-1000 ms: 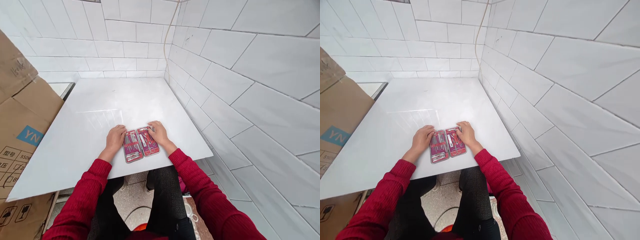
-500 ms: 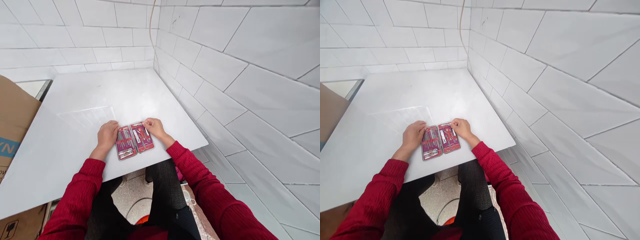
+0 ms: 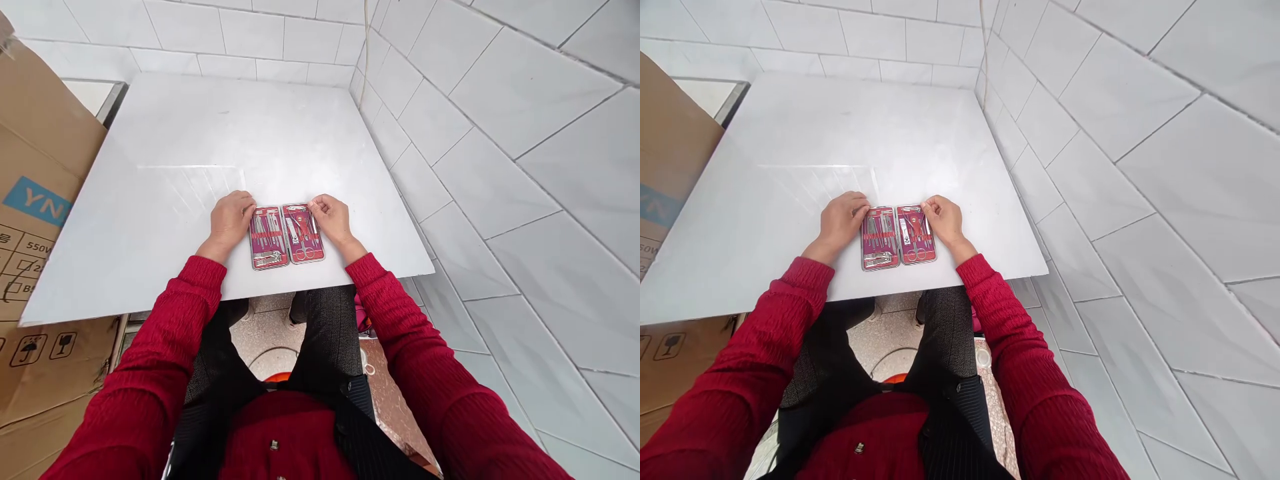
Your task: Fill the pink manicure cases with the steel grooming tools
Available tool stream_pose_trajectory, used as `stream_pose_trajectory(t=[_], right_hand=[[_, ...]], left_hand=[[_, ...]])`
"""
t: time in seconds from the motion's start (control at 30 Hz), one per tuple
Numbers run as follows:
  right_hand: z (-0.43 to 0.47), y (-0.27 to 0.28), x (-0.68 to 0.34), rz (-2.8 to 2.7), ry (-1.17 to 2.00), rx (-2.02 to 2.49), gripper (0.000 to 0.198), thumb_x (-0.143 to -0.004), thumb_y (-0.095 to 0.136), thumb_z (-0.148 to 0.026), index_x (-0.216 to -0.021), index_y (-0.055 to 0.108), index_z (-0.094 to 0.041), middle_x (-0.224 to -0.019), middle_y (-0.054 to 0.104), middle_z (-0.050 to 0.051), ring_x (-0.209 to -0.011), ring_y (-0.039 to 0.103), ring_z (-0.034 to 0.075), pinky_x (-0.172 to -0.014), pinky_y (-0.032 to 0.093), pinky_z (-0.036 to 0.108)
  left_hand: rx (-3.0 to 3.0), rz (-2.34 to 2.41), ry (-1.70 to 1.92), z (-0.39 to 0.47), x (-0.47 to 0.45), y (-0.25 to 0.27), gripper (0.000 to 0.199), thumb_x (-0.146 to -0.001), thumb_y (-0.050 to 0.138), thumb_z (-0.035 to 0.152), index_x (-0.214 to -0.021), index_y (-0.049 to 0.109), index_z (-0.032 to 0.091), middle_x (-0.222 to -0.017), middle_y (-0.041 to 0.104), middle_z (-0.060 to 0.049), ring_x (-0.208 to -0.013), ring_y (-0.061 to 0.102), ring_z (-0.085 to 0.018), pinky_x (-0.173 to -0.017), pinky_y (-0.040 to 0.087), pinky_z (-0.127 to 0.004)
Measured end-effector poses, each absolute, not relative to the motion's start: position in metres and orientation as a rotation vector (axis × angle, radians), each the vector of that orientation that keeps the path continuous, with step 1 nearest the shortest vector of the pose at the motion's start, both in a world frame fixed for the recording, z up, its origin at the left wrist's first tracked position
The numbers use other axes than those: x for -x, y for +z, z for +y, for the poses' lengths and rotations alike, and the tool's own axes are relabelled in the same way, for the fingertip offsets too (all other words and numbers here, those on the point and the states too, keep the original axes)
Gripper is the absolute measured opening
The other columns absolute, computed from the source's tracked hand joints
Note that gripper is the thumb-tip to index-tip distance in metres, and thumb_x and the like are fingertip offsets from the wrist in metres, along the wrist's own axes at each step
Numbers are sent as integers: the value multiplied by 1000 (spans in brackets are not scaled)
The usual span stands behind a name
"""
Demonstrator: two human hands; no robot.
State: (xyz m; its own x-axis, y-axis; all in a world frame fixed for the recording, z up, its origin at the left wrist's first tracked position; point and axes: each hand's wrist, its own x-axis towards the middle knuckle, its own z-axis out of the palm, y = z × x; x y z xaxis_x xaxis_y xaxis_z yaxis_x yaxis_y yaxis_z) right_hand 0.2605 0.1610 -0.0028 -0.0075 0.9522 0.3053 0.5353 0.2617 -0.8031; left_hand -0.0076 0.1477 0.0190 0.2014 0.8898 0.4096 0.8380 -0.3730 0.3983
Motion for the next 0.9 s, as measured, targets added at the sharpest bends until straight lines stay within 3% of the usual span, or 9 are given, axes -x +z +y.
stream_pose_trajectory(t=[0.63, 0.9], right_hand=[[166, -5, -262, -1674, 603, 1428, 36, -94, 55, -50, -78, 66, -19, -69, 63, -1, -64, 54, 14, -64, 40, 27], [145, 4, -260, -1651, 395, 1219, 29, -98, 54, -44, -91, 70, -21, -87, 67, 4, -82, 60, 19, -77, 50, 33]], left_hand=[[-2301, 1756, 900, 149, 11, 17, 25, -93, 50, 29, -88, 73, 21, -115, 74, -6, -108, 67, -28, -84, 52, -40], [-2265, 1781, 884, 150, 12, 15, 24, -93, 52, 28, -85, 74, 22, -114, 73, -7, -109, 66, -27, -85, 52, -40]])
